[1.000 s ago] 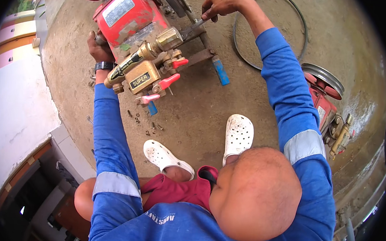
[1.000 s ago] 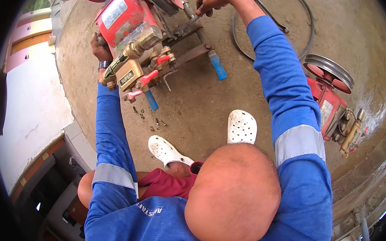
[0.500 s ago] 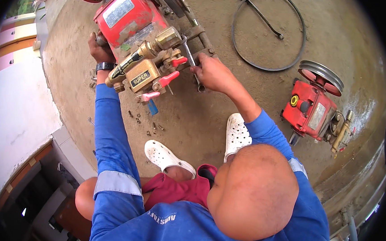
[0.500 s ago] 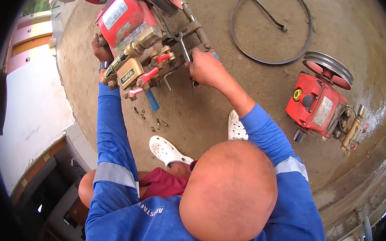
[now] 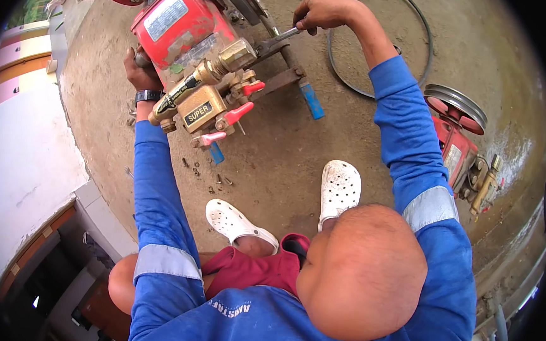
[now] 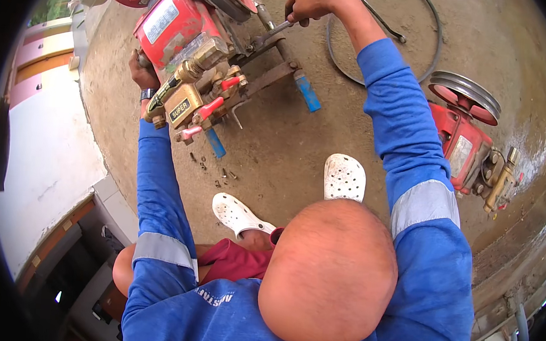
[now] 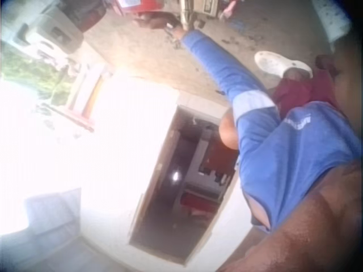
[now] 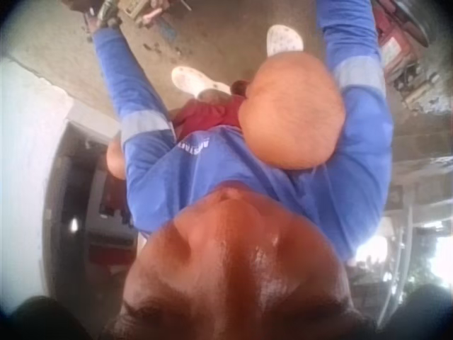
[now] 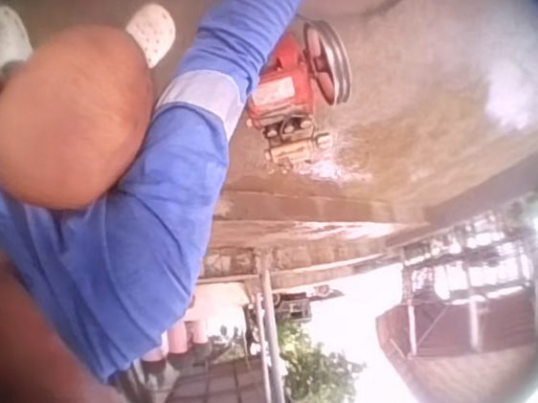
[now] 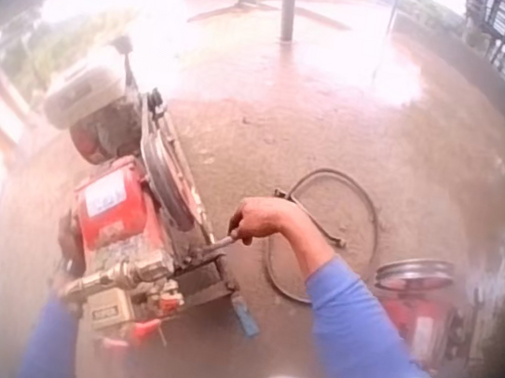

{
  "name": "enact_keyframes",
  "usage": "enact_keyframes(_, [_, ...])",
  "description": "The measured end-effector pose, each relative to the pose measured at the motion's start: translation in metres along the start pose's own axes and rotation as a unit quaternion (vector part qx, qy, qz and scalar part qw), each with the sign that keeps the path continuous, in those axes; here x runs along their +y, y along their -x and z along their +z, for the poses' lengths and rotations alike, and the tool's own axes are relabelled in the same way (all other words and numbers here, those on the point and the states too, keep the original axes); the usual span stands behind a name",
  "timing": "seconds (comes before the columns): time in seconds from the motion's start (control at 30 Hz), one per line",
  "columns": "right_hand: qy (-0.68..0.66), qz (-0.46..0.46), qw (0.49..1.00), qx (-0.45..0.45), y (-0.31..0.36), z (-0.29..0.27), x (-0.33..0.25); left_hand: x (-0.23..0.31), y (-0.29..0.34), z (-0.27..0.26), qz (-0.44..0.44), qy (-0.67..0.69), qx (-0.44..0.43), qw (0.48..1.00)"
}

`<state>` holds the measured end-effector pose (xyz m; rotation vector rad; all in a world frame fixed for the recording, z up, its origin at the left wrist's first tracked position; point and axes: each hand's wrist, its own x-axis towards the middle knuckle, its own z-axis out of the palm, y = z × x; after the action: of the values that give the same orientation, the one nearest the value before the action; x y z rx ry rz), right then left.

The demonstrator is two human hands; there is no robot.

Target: Maintaining or repairing a belt-driven mechanical pump using tools like a wrench and pliers.

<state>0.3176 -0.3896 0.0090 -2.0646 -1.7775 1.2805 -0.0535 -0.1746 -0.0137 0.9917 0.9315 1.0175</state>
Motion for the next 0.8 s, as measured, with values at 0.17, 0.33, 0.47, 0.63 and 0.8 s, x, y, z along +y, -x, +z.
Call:
enact_keyframes(0.17, [0.018, -0.009, 0.994, -0.112, -0.042, -0.031, -0.007, 0.003, -0.007, -0.012, 0.040, -0.033, 0.006, 0.999])
enact_keyframes(0.33, [0.086, -0.053, 0.981, -0.165, -0.077, -0.043, -0.014, 0.008, 0.004, 0.003, 0.027, -0.032, 0.005, 0.999])
enact_keyframes(0.47, [0.113, -0.043, 0.979, -0.166, -0.089, -0.040, -0.012, 0.003, -0.002, 0.001, 0.006, 0.004, -0.011, 1.000])
enact_keyframes(0.63, [0.023, -0.046, 0.997, -0.058, -0.034, -0.011, -0.006, -0.001, -0.020, -0.028, -0.014, 0.053, -0.055, 0.997])
enact_keyframes(0.8, [-0.095, 0.029, 0.985, 0.140, 0.052, 0.074, -0.049, 0.015, -0.010, -0.024, -0.002, 0.033, -0.029, 0.999])
